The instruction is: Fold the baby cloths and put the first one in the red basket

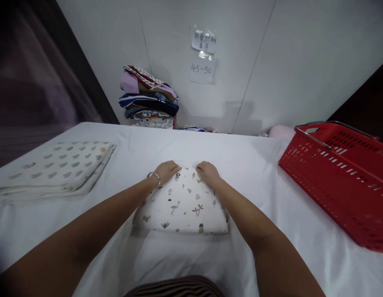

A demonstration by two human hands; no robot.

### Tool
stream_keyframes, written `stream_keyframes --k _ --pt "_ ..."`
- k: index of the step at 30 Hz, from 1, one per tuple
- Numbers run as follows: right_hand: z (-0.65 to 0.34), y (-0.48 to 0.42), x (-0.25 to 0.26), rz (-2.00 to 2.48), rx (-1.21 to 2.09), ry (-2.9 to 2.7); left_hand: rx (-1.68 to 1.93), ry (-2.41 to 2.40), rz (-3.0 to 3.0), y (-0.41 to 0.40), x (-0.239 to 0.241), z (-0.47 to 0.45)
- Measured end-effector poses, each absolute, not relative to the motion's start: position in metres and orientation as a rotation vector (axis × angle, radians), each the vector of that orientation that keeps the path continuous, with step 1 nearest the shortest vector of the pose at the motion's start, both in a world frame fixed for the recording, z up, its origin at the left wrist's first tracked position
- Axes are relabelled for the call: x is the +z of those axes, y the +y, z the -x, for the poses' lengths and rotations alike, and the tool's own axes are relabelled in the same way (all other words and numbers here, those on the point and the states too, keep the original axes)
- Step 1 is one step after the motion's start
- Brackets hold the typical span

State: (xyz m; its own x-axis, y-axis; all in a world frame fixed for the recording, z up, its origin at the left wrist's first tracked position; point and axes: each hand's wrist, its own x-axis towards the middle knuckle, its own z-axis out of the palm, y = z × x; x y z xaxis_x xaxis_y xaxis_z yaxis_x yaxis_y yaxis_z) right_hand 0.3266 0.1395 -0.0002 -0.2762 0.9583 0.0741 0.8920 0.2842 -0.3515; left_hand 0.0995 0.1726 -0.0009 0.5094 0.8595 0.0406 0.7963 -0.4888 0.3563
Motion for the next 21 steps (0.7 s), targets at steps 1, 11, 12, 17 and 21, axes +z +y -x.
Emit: stream_keyframes --k 1,11,12,17,21 --pt "-0.327 0.139 -0.001 1.694 0.336 -2.291 0.296 1.396 -2.464 0.173 -0.001 -0.100" --pt "-0.324 0.134 -0.001 1.703 0.270 -2.397 0.102 1.404 -2.534 0.167 0.010 -0.093" --pt "-0.325 0.134 0.000 1.688 0.276 -2.403 0.084 1.410 -2.535 0.167 0.011 -0.092" --pt "-0.324 0.133 -0.001 1.681 0.250 -2.437 0.047 1.488 -2.562 0.169 0.012 -0.087" --pt "-0.322 0.135 -0.005 1.706 0.203 -2.442 0.094 1.543 -2.479 0.170 0.005 -0.086"
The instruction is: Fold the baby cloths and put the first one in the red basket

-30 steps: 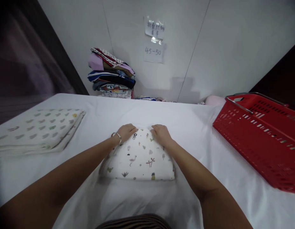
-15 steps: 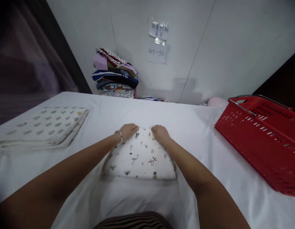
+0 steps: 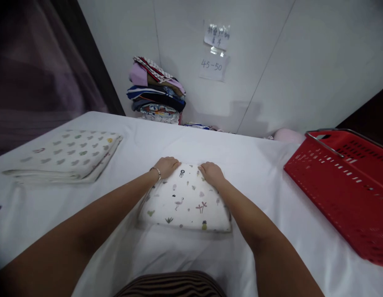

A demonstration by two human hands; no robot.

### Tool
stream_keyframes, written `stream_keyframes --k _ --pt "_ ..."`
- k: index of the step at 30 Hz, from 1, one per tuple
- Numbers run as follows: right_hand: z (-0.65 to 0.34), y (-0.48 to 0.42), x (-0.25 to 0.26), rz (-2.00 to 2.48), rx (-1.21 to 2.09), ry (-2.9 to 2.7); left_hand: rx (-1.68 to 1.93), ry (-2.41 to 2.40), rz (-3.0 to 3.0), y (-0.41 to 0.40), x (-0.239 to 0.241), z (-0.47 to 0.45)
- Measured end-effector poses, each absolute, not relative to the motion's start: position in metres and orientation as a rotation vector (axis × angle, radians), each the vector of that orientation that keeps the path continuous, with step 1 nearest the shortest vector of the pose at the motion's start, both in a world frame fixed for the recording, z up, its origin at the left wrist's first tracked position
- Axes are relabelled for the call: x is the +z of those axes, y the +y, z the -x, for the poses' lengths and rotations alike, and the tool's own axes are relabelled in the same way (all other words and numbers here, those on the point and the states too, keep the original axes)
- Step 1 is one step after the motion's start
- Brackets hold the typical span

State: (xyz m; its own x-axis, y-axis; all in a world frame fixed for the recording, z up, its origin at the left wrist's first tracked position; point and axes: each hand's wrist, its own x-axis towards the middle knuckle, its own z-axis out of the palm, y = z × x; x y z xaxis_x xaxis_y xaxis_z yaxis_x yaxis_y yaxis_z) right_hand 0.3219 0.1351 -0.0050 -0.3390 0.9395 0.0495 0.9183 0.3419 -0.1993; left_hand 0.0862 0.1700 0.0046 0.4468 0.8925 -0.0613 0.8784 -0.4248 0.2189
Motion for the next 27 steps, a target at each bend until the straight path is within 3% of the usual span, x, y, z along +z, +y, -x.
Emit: stream_keyframes --k 8,13,20,27 --pt "-0.321 0.130 0.005 1.736 0.239 -2.440 0.154 1.509 -2.285 0.180 0.021 -0.073" --pt "-0.314 0.095 0.007 1.566 0.099 -2.401 0.379 1.527 -2.282 0.138 0.044 -0.049" --pt "-0.308 0.085 -0.014 1.660 0.116 -2.576 0.298 1.496 -2.439 0.068 -0.002 -0.063" --pt "-0.312 0.076 -0.003 1.681 0.274 -2.508 0.864 1.632 -2.044 0.060 -0.007 -0.035"
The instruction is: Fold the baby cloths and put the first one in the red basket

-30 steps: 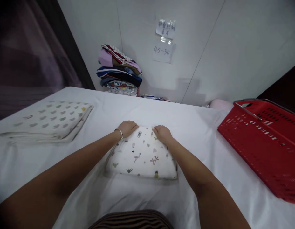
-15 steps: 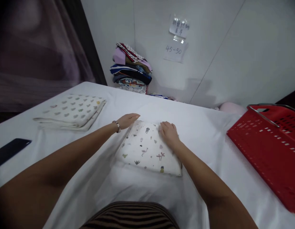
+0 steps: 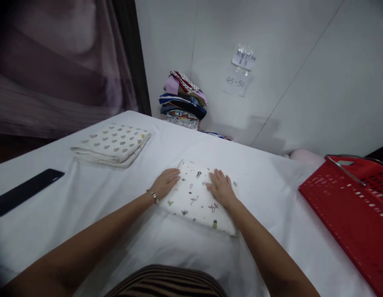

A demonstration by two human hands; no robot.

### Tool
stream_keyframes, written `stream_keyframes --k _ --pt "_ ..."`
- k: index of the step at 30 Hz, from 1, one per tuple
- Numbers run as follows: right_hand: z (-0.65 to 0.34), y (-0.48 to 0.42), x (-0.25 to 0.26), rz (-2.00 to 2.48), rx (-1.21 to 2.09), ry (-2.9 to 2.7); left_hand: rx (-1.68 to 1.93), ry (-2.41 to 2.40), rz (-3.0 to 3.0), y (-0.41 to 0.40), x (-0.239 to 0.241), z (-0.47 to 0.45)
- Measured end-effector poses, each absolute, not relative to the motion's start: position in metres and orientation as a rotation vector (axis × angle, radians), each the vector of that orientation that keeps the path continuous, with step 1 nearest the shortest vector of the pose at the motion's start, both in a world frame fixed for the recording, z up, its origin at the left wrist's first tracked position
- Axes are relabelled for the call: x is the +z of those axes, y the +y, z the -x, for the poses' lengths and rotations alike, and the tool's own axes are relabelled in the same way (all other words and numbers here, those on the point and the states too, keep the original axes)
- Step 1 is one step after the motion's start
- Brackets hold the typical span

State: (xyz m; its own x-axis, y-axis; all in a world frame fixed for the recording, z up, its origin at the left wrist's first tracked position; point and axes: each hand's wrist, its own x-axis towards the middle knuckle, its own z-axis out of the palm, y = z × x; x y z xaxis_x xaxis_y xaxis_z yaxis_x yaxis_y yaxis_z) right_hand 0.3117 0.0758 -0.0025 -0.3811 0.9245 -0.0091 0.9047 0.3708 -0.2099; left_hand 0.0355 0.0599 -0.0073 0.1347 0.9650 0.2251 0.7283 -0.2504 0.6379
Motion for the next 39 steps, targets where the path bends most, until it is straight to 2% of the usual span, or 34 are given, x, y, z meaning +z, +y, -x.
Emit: stream_keyframes --k 5,11,18,28,39 --pt "-0.292 0.049 0.012 1.479 0.400 -2.489 0.987 1.837 -1.719 0.018 -0.003 -0.023" --pt "-0.239 0.062 0.023 1.065 0.437 -2.471 1.063 1.836 -1.702 -0.020 -0.006 -0.032" --pt "-0.189 0.104 0.024 1.065 0.405 -2.751 1.027 1.821 -1.704 -0.027 -0.012 -0.029" --pt "-0.180 0.113 0.033 1.090 0.239 -2.982 0.988 1.736 -1.715 -0.024 -0.016 -0.025" --pt "-0.185 0.115 0.028 0.941 0.342 -3.012 0.993 1.687 -1.630 -0.023 -0.014 -0.024"
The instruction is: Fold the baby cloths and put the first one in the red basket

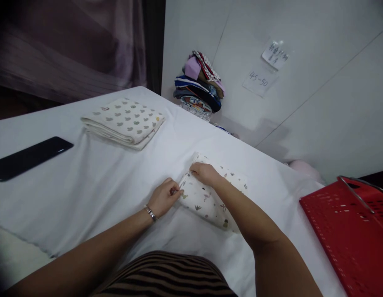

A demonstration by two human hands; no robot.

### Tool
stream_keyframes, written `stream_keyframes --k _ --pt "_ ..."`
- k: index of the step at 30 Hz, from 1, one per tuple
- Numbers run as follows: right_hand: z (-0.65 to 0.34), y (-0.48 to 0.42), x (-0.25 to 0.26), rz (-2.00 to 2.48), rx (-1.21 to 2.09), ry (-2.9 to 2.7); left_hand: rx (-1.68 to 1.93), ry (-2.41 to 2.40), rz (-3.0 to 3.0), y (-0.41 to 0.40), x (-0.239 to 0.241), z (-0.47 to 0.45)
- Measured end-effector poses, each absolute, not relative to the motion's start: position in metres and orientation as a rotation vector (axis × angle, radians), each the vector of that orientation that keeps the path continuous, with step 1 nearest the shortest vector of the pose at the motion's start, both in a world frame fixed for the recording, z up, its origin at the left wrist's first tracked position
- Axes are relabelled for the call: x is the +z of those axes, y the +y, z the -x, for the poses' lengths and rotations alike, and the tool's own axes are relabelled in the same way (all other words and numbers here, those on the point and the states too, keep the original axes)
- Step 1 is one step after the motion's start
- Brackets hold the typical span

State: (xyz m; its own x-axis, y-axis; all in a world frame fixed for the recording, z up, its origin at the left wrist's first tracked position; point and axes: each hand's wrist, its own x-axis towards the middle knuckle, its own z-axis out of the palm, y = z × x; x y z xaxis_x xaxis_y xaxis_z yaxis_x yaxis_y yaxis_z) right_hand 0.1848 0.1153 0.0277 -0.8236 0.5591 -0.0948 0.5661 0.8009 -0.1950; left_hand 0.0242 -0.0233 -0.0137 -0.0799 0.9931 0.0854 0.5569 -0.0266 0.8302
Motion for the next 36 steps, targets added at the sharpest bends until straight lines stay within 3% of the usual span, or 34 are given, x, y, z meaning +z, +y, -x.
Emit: stream_keyframes --k 7,13,24,36 --pt "-0.180 0.115 0.035 -0.909 -0.195 2.923 1.142 1.673 -1.528 -0.022 -0.013 -0.025" --pt "-0.172 0.110 0.039 -1.044 -0.112 2.847 1.029 1.781 -1.491 -0.020 -0.015 -0.023" --pt "-0.184 0.131 0.026 -1.250 -0.386 2.843 0.906 1.780 -1.504 -0.022 -0.014 -0.020" --pt "-0.184 0.153 0.030 -1.366 -0.109 2.699 0.920 1.748 -1.560 -0.022 -0.016 -0.020"
